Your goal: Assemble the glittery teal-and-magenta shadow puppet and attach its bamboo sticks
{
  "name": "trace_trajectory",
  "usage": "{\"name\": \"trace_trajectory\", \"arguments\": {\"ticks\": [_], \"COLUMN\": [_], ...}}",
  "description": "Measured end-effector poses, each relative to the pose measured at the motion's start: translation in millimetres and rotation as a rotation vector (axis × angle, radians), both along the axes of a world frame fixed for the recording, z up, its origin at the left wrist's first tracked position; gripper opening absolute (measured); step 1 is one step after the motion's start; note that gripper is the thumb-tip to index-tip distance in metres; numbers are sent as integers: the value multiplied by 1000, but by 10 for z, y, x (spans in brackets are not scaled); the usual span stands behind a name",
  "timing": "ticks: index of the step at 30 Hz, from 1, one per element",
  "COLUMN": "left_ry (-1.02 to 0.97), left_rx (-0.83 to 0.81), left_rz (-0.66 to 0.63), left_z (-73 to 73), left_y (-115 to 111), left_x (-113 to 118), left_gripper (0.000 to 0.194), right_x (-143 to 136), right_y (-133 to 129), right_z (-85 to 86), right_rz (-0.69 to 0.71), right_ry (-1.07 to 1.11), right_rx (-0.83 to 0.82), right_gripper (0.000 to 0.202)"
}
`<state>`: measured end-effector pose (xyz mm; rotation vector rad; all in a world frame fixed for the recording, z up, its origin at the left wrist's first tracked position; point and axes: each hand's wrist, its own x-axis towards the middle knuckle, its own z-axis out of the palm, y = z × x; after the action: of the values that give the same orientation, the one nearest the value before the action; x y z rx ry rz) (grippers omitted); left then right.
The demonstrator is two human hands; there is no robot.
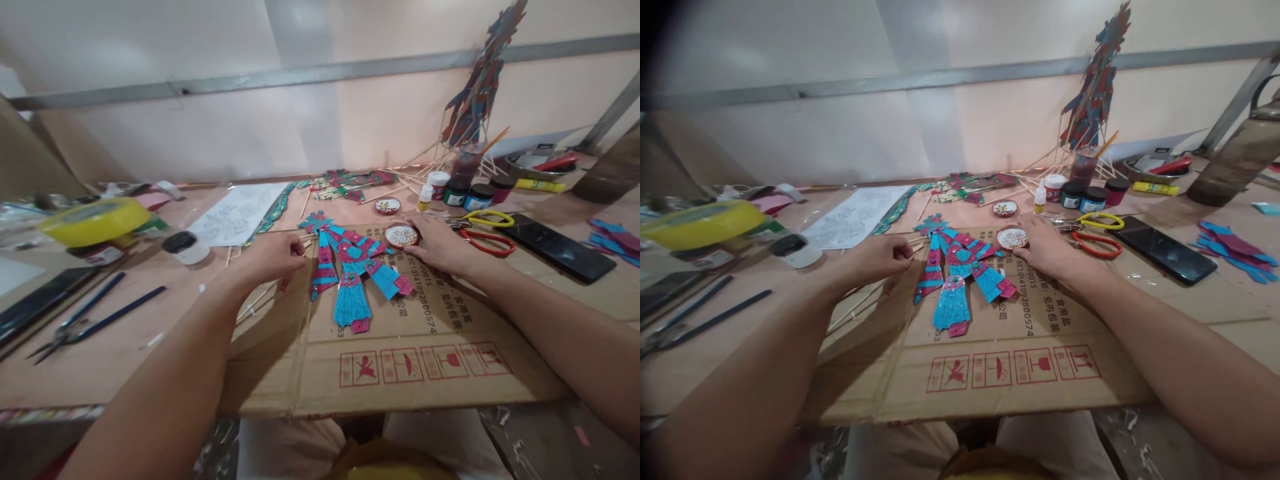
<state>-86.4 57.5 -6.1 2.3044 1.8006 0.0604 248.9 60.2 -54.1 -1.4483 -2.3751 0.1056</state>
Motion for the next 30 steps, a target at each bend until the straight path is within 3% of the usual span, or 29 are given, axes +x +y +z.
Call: {"name": "trace_trajectory", "arguments": {"ticks": [10,16,21,25,30], "left_ry": [21,-19,-71,-174,-261], "left_rx": [-71,11,29,10,62], "left_rz": [1,49,88,135,155], "left_z": [-12,24,54,67,53], "left_y": [40,49,21,-16,-56], "left_x": [-80,-124,-88,-51,43], "left_gripper": [8,10,10,13,16], "right_x": [-72,-91,70,114,98], "right_y": [-19,-46,-41,-43,-57], "right_z": [1,55,215,240,268], "right_rz": [-35,-41,-11,-16,24], "right_ry": [-4,-7,-73,-49,-65], "right_rx": [30,1,-118,-180,-158], "right_gripper": [52,46,58,71,55]}}
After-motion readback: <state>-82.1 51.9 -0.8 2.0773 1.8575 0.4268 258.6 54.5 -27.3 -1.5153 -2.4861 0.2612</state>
